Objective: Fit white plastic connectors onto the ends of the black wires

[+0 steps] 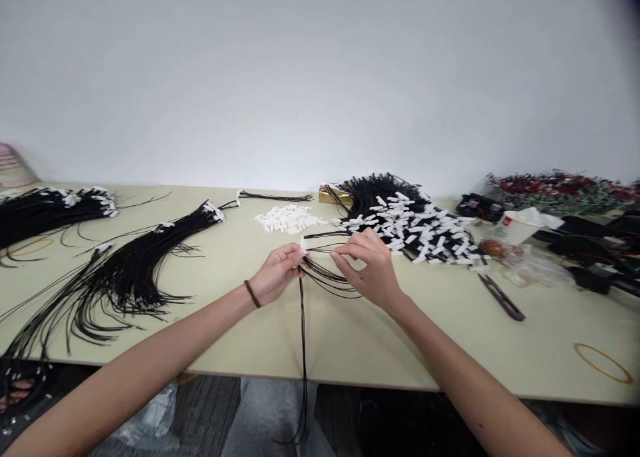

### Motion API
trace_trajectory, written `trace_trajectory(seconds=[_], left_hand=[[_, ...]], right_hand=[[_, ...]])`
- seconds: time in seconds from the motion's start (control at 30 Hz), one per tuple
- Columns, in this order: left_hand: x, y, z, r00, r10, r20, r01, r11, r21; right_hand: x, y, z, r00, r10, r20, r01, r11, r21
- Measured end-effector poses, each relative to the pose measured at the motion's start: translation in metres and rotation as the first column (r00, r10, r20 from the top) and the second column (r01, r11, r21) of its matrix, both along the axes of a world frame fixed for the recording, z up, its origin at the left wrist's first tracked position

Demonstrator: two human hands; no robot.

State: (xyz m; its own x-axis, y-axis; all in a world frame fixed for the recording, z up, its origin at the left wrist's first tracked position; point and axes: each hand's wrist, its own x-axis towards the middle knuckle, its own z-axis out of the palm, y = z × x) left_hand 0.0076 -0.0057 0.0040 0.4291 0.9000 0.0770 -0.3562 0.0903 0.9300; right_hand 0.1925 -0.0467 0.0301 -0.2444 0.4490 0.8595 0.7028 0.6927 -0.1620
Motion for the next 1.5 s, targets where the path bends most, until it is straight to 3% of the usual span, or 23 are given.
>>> trace_trajectory(seconds=[0.6,0.93,1.27,1.5], left_hand=[[-0.002,0.001,-0.002,0.999,-0.041,-0.031,0.042,0.999,0.030],[0.002,-0.005,-0.003,0.991,-0.108,-0.073,0.111,0.993,0.038],[0.003,-0.006,-0.003,0.994,-0.049,-0.100,0.055,0.997,0.055],[0.001,0.001,-0.005,0.998,0.028,-0.058,-0.028,1.000,-0.005]], right_hand=[[0.006,0.004,-0.001,0.997,0.038,0.060,-0.040,0.999,0.033],[-0.008,0.000,-0.011,0.990,-0.021,0.141,0.006,0.994,0.111],[-0.008,0.002,-0.014,0.986,-0.045,0.160,0.025,0.992,0.124],[-0.016,0.002,-0.020,0.925,0.118,0.362,-0.174,0.977,0.127]])
